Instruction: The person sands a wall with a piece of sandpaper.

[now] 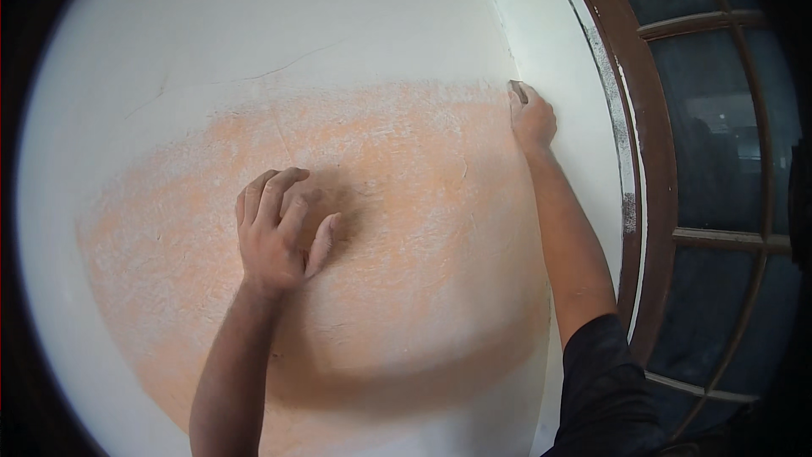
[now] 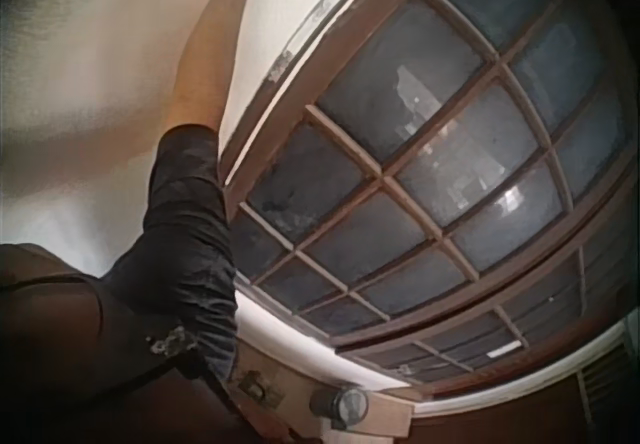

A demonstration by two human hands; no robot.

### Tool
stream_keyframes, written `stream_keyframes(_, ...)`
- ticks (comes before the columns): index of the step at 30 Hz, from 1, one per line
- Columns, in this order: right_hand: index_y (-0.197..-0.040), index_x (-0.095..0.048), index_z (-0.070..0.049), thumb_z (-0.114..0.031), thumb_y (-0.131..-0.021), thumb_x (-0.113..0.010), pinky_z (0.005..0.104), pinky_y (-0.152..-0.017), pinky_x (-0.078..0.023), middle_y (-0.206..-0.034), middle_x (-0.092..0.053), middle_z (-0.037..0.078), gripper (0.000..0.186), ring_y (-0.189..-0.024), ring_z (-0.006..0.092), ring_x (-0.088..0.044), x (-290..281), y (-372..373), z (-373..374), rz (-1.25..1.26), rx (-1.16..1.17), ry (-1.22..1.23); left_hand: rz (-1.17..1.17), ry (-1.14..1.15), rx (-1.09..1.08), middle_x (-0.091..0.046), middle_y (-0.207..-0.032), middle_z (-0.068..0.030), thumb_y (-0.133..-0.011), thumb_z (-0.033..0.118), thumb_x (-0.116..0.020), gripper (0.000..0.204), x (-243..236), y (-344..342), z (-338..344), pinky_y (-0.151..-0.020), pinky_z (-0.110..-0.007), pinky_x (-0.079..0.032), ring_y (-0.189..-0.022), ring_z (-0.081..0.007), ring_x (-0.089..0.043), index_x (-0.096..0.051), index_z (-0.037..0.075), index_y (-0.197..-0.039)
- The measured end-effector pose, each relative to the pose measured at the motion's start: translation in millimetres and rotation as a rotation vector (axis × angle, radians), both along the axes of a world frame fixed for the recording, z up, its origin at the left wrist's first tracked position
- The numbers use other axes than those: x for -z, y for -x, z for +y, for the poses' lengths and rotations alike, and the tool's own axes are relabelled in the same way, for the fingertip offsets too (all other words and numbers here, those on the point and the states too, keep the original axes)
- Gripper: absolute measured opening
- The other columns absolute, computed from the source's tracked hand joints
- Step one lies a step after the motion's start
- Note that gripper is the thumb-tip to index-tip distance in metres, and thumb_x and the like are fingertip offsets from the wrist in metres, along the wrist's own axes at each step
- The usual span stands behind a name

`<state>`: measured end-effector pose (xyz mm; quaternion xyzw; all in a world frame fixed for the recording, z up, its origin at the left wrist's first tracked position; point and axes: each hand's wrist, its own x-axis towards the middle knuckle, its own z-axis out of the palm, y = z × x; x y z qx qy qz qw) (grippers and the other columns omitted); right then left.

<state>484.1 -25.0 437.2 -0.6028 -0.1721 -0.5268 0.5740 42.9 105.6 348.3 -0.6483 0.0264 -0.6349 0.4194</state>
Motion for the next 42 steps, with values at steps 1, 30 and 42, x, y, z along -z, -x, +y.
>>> stream_keyframes(1, -0.127, -0.073, -0.02, -0.044, -0.102, -0.06, 0.0481, -0.093, -0.056, -0.113, -0.077, 0.01, 0.038, -0.113, 0.0336, -0.069, -1.8, 3.3, 0.3, 0.046, 0.018, 0.037, -0.014, 0.004, 0.022, -0.065, -0.125, -0.0149, -0.084, 0.027, -0.077, 0.026, 1.2, 0.9, -0.2, -0.1, -0.05, -0.045, -0.118, -0.0373, -0.059, -0.07, 0.006, -0.099)
stream_keyframes(30, -0.108, -0.076, -0.008, -0.035, -0.105, -0.055, 0.0509, -0.09, -0.055, -0.104, -0.077, 0.02, 0.034, -0.101, 0.0413, -0.072, -21.6, -11.1, 10.4, 0.074, 0.042, -0.056, -0.128, 0.193, 0.173, -0.062, -0.129, -0.0169, -0.087, 0.029, -0.076, 0.041, 5.5, 2.8, 5.9, -0.109, -0.053, -0.041, -0.128, -0.0393, -0.053, -0.067, 0.007, -0.12)
stream_keyframes(42, -0.136, -0.068, -0.014, -0.029, -0.104, -0.057, 0.0476, -0.09, -0.057, -0.109, -0.077, 0.016, 0.037, -0.104, 0.0364, -0.073, -10.8, 13.6, 7.8, -0.087, 0.152, 0.189, -0.149, 0.225, 0.141, -0.065, -0.127, -0.0165, -0.089, 0.035, -0.073, 0.038, 12.9, 16.1, 11.2, -0.109, -0.054, -0.041, -0.128, -0.0392, -0.054, -0.07, 0.007, -0.115)
